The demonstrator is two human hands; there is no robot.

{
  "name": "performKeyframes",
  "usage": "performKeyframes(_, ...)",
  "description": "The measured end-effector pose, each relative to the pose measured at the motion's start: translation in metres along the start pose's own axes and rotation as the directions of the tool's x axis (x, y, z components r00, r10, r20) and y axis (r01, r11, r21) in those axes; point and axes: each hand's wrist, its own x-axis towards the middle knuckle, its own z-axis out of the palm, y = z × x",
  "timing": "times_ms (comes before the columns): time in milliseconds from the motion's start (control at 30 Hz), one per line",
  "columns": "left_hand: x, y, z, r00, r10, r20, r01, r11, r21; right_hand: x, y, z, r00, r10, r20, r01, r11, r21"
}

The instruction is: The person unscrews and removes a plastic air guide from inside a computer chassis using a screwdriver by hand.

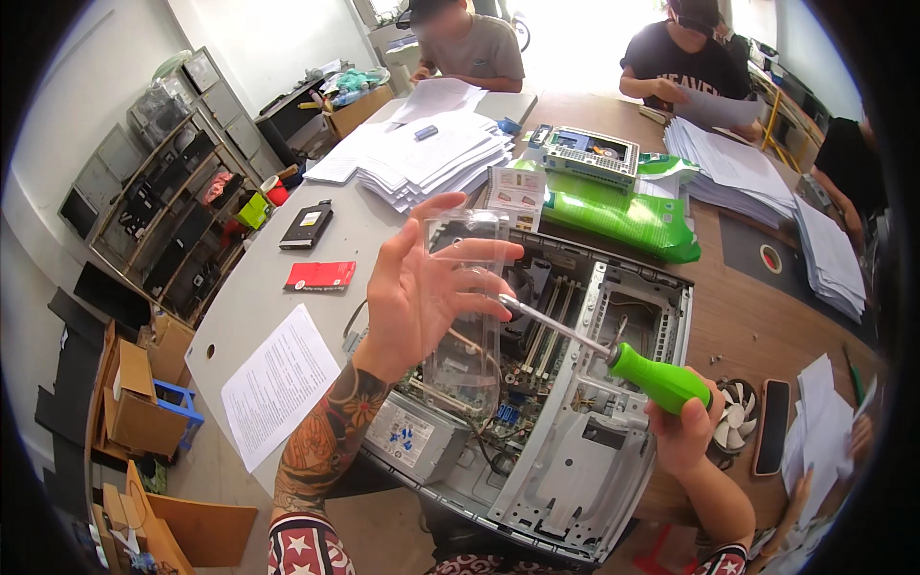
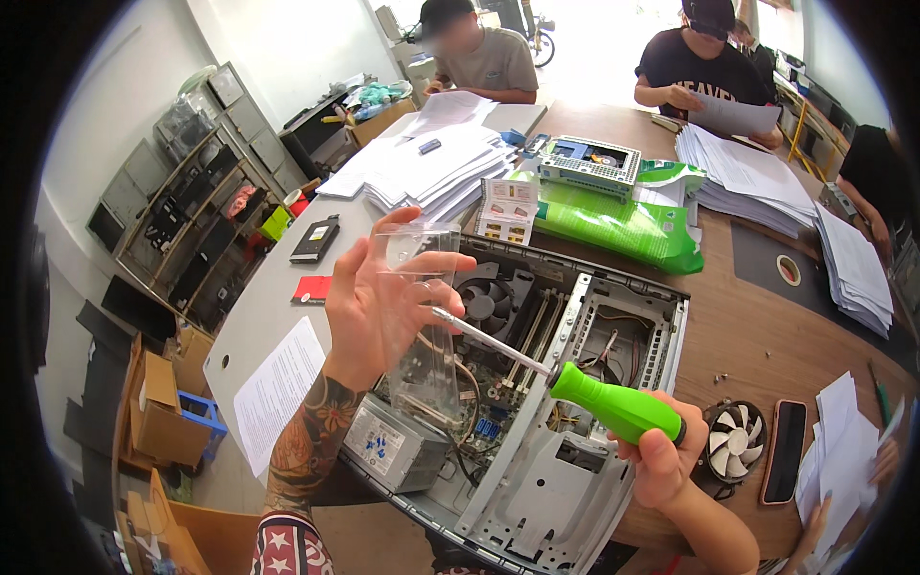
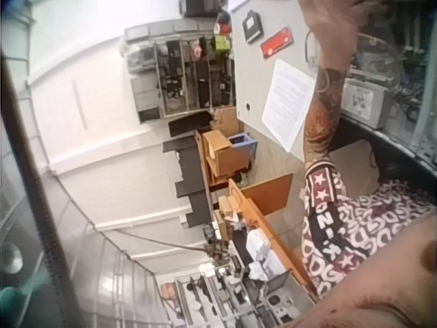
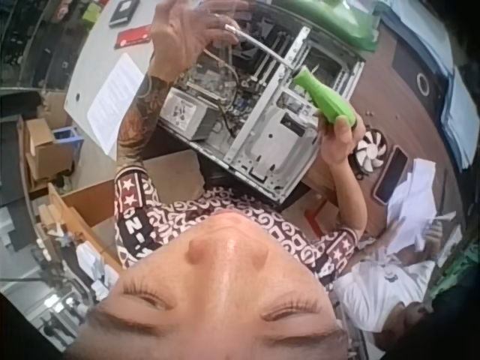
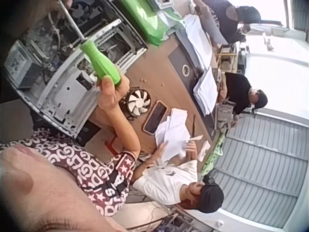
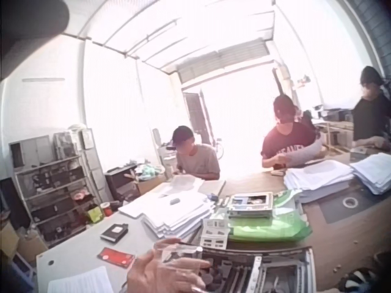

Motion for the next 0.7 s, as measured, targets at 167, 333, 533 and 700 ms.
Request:
performKeyframes(167, -0.001, -0.001, -0.003, 0.997, 0.039, 0.067, -0.044, 0.997, 0.065, 0.0, -0.003, -0.002, 0.999, 0.027, 0.023, -0.027, 1.0, -0.01)
performKeyframes(333, 0.001, -0.007, -0.008, 0.999, 0.046, 0.019, -0.048, 0.99, 0.129, 0.001, 0.0, 0.001, 1.0, 0.03, -0.007, -0.03, 0.999, -0.03)
performKeyframes(533, 0.002, -0.008, -0.01, 0.998, 0.049, 0.043, -0.057, 0.977, 0.206, 0.003, 0.001, 0.0, 1.0, -0.01, -0.013, 0.009, 0.995, -0.098)
performKeyframes(700, 0.003, -0.008, -0.013, 0.999, 0.01, 0.033, -0.012, 0.999, 0.045, 0.002, 0.003, 0.0, 1.0, -0.007, 0.01, 0.007, 0.997, -0.078)
